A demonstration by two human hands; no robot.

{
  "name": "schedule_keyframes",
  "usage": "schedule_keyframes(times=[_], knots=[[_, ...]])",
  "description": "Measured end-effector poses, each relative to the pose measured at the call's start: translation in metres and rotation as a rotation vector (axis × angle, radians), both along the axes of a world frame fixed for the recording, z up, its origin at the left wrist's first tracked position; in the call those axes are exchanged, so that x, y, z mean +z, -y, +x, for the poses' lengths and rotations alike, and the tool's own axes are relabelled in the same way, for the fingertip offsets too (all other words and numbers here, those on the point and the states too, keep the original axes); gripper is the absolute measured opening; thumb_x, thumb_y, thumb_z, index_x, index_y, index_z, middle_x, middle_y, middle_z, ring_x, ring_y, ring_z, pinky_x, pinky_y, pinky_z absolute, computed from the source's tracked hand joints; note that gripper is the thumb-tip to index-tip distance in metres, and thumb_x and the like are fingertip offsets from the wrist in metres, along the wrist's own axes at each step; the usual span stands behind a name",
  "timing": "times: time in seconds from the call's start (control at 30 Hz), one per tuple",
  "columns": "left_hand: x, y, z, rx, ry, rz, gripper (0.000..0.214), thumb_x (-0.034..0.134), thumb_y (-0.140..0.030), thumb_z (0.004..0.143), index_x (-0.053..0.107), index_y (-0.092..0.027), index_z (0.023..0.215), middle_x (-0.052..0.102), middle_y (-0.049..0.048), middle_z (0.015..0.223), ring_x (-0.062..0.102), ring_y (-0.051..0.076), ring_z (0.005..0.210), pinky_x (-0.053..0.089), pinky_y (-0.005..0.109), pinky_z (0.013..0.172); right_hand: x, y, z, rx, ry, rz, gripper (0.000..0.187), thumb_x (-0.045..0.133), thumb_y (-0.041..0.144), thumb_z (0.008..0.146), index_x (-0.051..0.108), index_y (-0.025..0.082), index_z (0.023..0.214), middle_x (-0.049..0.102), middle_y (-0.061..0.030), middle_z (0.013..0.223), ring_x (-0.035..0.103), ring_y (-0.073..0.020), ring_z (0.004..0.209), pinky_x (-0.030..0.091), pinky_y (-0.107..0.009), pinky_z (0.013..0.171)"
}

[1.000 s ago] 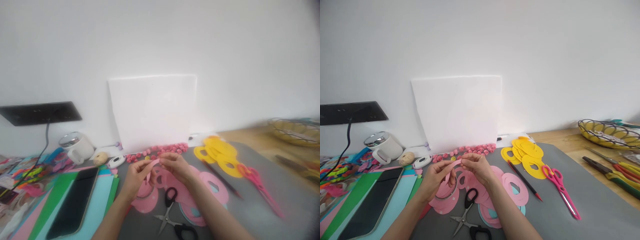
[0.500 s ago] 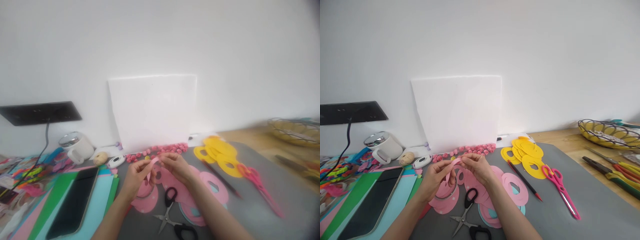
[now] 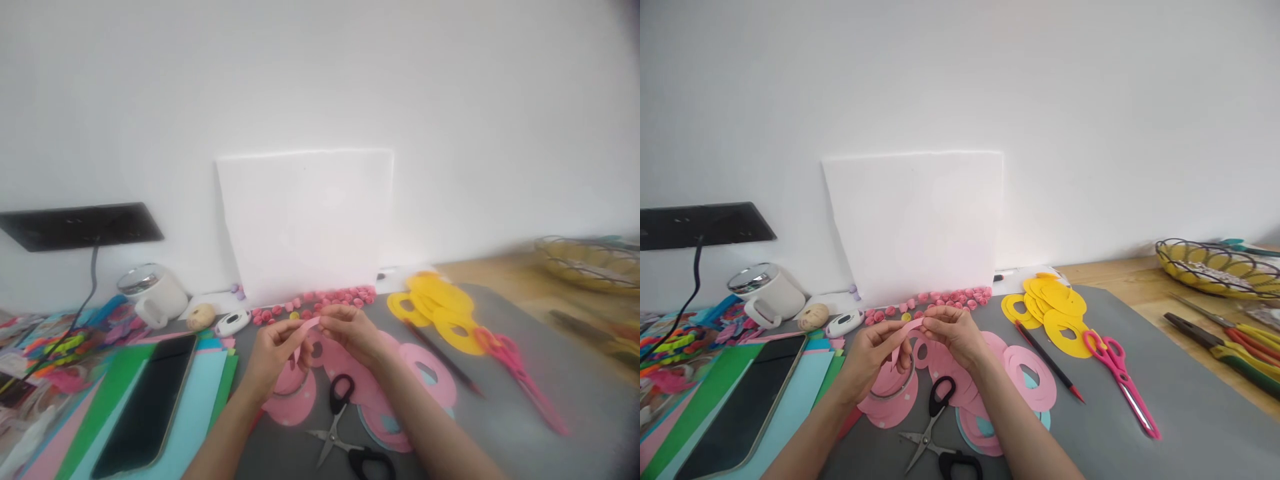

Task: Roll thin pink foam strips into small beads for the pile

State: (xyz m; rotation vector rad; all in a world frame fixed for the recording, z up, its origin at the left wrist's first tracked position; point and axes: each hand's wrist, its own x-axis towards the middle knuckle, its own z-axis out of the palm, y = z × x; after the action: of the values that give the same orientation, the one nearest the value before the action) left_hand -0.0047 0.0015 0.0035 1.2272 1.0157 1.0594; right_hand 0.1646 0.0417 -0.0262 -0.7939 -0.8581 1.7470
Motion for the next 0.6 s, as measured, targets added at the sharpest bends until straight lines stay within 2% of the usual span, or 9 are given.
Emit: schedule_keyframes(times=[0.17,0.27,0.43,0.6], knots=[[0.0008,-0.0005,0.0008,-0.008,-0.019,-0.002,0.029,0.061,-0.037,0.079,0.068,-0.014,0.094,0.061,0.0017,0.060,0.056,0.013,0.045,0.041,0.024,0.045,-0.0003,-0.0001,-0.0014,-0.001,-0.024,0.025,0.020,0.083,0.023,0.054,0.066,0.015,0.062,0.060,0.0032,0.058,0.053,-0.0063,0.052,0.044,-0.018,0.052],[0.0009,-0.0005,0.0010,-0.005,-0.022,-0.005,0.029,0.060,-0.038,0.078,0.068,-0.014,0.092,0.060,0.0020,0.060,0.056,0.013,0.045,0.041,0.024,0.045,-0.0001,-0.0002,-0.0017,-0.024,-0.032,0.044,0.020,0.083,0.023,0.054,0.066,0.015,0.061,0.059,0.0036,0.056,0.051,-0.0052,0.051,0.043,-0.018,0.052],[0.0015,-0.0003,0.0009,0.005,-0.015,-0.010,0.026,0.061,-0.037,0.078,0.067,-0.014,0.087,0.060,0.0014,0.060,0.056,0.012,0.045,0.041,0.024,0.044,0.0033,0.0006,-0.0013,-0.018,-0.036,0.053,0.019,0.082,0.027,0.056,0.069,0.016,0.064,0.063,0.0012,0.062,0.055,-0.0079,0.059,0.048,-0.022,0.063],[0.0004,-0.0005,-0.0005,0.004,-0.003,-0.012,0.030,0.060,-0.036,0.079,0.067,-0.013,0.096,0.060,0.0016,0.060,0.056,0.013,0.046,0.041,0.024,0.044,0.0037,0.0003,-0.0013,0.010,-0.032,0.045,0.020,0.081,0.024,0.057,0.073,0.017,0.073,0.070,-0.0033,0.078,0.062,-0.0129,0.073,0.049,-0.027,0.076]])
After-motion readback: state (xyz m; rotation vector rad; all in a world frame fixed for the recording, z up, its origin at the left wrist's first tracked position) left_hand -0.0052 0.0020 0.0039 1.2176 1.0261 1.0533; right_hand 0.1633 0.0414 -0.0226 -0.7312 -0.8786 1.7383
